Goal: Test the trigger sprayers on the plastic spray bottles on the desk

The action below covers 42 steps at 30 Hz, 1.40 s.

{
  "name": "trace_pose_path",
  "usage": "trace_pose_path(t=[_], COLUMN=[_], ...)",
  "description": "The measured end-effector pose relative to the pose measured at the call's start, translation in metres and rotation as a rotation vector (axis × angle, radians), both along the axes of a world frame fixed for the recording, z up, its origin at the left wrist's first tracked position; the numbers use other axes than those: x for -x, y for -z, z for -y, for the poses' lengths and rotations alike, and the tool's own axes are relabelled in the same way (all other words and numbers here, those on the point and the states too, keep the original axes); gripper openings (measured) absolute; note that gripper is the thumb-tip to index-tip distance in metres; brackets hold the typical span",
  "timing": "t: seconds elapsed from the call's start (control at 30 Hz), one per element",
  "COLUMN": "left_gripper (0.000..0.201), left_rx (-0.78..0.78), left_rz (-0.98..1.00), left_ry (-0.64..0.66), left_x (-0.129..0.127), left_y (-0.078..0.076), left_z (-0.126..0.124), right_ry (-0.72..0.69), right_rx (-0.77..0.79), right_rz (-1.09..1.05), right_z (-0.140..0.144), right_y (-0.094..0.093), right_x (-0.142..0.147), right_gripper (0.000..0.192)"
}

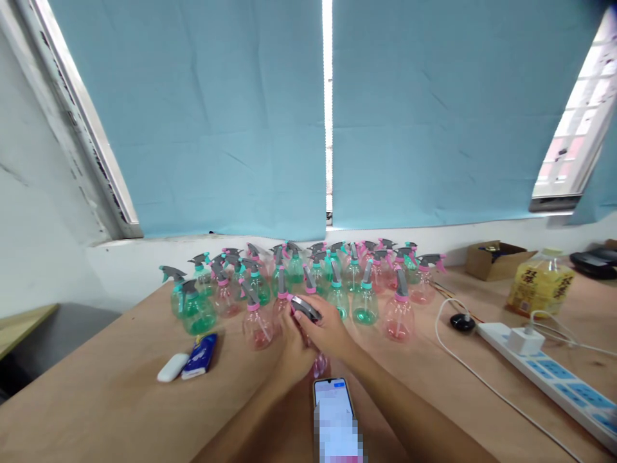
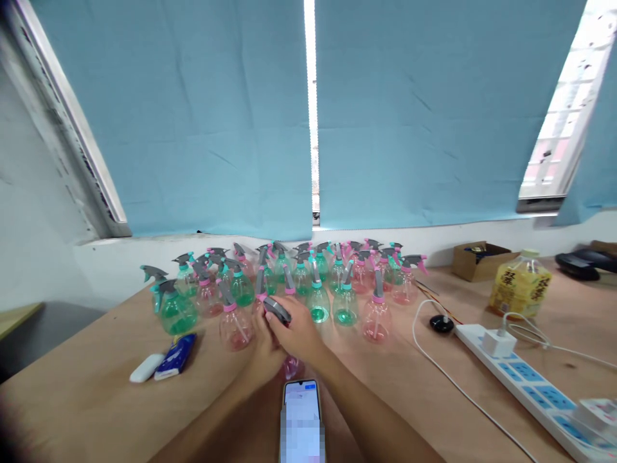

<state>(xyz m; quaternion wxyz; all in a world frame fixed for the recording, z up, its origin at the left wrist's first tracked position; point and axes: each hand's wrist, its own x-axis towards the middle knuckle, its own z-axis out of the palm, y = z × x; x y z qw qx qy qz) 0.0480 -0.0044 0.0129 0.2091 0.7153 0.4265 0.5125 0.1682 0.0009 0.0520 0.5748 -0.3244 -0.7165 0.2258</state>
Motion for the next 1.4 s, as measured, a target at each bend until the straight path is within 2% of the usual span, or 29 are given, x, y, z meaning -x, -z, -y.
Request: trace_pose_path(t=[0.1,0.23,0.33,0.5,0.6,0.73,0.87,0.97,1.17,1.3,1.4], left_gripper=[0.097,0.095,0.088,0.075,0.059,0.037,0.035,0.035,0.035,0.043,0.047], left_rx=[-0.056,-0.057,-0.046,-0.079,-0.047,0.069,0.209,0.275,0.329,0.33,0.335], left_rz=[-0.087,-0.29,-0.382,-0.473,-0.443,-0.332,-0.334,-0.321,-0.265,-0.281,-0.281], left_ry=[0.037,0.099,0.128,0.15,0.169,0.217,0.284,0.301,0.282,0.259,0.25], left_x=[0.006,0.021,0.031,0.046,0.055,0.061,0.06,0.06,0.063,0.063,0.062], left_y=[0.007,0.008,0.007,0.003,0.002,0.005,0.009,0.013,0.021,0.021,0.021], left_z=[-0.002,0.0,0.001,0.005,0.005,0.0,-0.007,-0.012,-0.02,-0.021,-0.021], right_ry=[-0.06,-0.177,-0.237,-0.251,-0.293,-0.384,-0.392,-0.424,-0.435,-0.381,-0.415], right_rx=[0.074,0.225,0.269,0.287,0.297,0.405,0.422,0.412,0.398,0.406,0.406], right_rz=[-0.187,-0.34,-0.35,-0.226,-0.259,-0.295,-0.289,-0.259,-0.237,-0.306,-0.305], right_z=[-0.012,-0.017,-0.02,-0.029,-0.033,-0.031,-0.027,-0.026,-0.028,-0.03,-0.029], right_y=[0.004,0.009,0.011,0.012,0.011,0.008,0.003,0.001,0.006,0.012,0.011], right_x=[-0.002,-0.007,-0.008,-0.016,-0.024,-0.031,-0.033,-0.034,-0.036,-0.036,-0.037], right_gripper=[0.029,0.037,0.039,0.012,0.02,0.026,0.021,0.027,0.028,0.023,0.026])
